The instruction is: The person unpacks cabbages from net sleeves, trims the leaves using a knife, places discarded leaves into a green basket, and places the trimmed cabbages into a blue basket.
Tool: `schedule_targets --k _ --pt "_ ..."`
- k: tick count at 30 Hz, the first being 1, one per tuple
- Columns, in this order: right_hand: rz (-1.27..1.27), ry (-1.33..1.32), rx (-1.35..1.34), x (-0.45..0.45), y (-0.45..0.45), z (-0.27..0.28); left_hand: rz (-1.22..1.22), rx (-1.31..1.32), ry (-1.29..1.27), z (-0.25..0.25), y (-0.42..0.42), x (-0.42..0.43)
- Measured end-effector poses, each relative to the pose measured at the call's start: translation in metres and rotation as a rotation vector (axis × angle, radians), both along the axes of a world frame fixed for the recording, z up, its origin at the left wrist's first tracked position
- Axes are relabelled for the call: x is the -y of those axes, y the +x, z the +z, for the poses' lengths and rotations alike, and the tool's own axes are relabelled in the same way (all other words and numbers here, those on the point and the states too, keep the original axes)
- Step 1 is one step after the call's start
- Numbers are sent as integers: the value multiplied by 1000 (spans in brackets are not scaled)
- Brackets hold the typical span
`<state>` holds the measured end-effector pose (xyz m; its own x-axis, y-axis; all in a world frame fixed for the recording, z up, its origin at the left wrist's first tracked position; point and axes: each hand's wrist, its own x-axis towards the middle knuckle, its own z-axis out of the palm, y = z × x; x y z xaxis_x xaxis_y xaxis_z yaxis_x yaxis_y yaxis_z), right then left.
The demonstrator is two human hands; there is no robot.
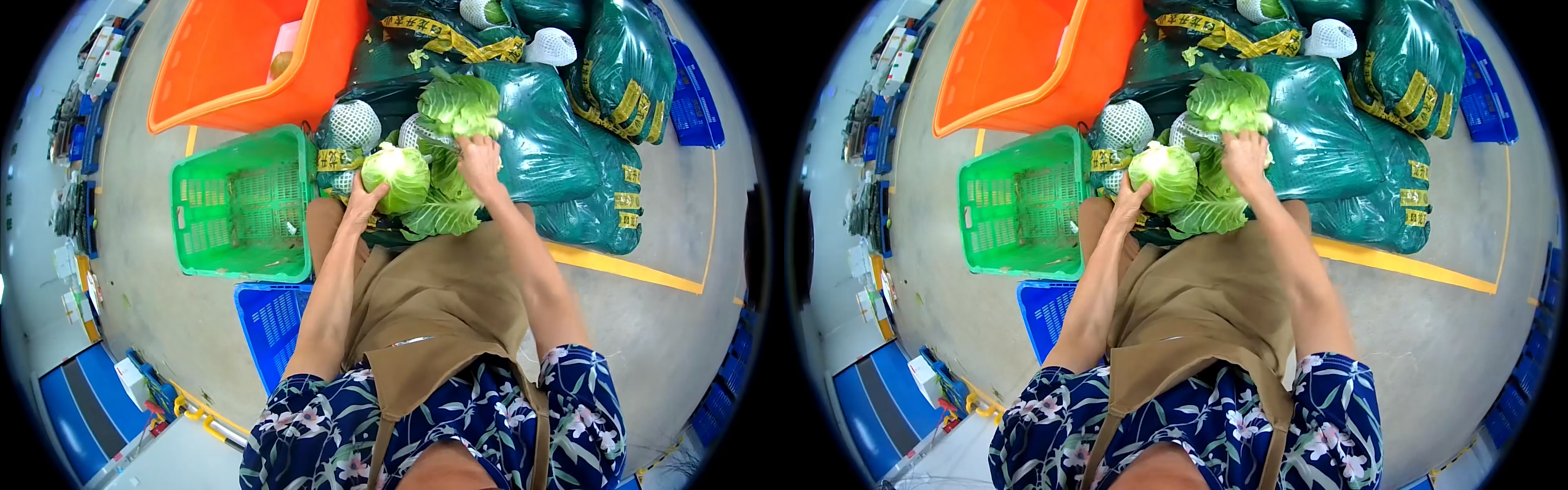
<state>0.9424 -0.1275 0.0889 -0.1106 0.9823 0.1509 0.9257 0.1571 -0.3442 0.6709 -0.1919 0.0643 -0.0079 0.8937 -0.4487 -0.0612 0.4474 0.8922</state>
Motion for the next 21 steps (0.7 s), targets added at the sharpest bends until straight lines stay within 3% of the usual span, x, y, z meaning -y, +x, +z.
schedule_targets --k 2,4,8,10,12,16,18,21 --pt "132 225 -110 2 -23 15 68 47 -39 6 5 -5" --pt "201 231 -215 9 -46 27 118 162 -32 10 5 -7" --pt "28 -414 -452 14 -72 40 164 322 -113 4 -1 -7" --pt "22 -487 -487 6 -75 34 173 402 -121 9 -4 -6" --pt "-38 -622 -727 3 -64 52 196 536 -127 16 -5 -4" --pt "119 -511 -943 1 -65 112 161 939 -156 51 -10 2" --pt "389 -153 -664 5 -69 139 194 1111 -24 77 -5 7" --pt "352 -337 -702 31 -77 169 290 1251 143 107 -8 11"
